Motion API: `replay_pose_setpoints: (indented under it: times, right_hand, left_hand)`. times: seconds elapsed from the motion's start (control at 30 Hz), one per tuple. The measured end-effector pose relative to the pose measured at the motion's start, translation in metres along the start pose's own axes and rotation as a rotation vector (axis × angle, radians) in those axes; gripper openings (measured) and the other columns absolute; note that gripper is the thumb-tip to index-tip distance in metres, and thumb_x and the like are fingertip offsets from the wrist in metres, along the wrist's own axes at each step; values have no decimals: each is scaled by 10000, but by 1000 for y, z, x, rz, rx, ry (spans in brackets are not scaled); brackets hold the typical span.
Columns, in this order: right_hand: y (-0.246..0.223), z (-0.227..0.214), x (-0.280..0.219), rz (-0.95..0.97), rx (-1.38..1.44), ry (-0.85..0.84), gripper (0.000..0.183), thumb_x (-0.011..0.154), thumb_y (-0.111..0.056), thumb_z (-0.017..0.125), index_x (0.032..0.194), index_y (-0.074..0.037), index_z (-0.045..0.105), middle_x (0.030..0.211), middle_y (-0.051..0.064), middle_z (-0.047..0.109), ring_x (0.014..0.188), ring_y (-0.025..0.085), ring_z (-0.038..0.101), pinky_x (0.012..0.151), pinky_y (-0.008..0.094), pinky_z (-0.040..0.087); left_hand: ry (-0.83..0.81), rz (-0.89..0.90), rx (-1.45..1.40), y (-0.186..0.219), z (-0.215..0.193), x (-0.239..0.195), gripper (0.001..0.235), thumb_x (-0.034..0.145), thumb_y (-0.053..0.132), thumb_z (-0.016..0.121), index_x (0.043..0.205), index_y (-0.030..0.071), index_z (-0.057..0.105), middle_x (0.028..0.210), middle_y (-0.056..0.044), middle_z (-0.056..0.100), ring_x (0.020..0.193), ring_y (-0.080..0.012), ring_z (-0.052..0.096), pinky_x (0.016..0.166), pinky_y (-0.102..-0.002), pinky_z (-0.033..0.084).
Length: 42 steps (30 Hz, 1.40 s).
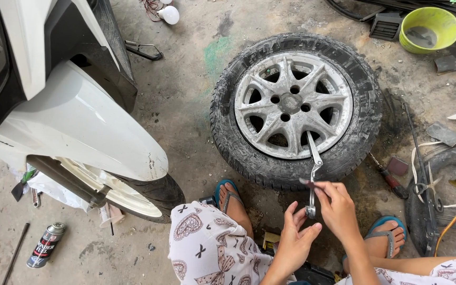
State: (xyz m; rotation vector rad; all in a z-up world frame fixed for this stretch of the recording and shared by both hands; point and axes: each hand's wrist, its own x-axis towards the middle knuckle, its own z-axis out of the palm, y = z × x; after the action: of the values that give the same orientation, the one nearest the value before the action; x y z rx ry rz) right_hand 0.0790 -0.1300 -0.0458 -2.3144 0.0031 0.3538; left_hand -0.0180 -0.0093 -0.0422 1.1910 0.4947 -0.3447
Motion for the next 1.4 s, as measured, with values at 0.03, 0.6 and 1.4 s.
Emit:
replay_pose_setpoints:
  times: [0.03, 0.6, 1.4]
  right_hand:
    - [-4, -7, -9, -1, 2, -1, 233, 1023, -263, 547, 1165, -200, 721, 1045, 58, 618, 913, 244, 654, 821, 375, 468]
    - [7, -7, -23, 3, 26, -80, 233, 999, -270, 568, 1133, -173, 732, 967, 28, 652, 763, 193, 673, 726, 328, 477]
    - [-11, -20, -33, -104, 62, -89, 215, 1011, -200, 591, 1152, -129, 738, 1018, 36, 620, 889, 186, 655, 775, 334, 494]
  left_hand:
    - [1, 0, 1, 6, 0, -2, 807, 929, 320, 670, 1545, 157, 174, 1558, -124, 418, 1491, -243, 368, 1162, -340, 445]
    - [23, -6, 113, 14, 3, -2, 773, 919, 317, 654, 1533, 156, 213, 1473, -51, 496, 1379, -123, 462, 982, -230, 536]
    - [139, -240, -366, 71, 6, -24, 597, 933, 366, 576, 1453, 103, 449, 1489, -86, 514, 1408, -215, 480, 1093, -364, 507]
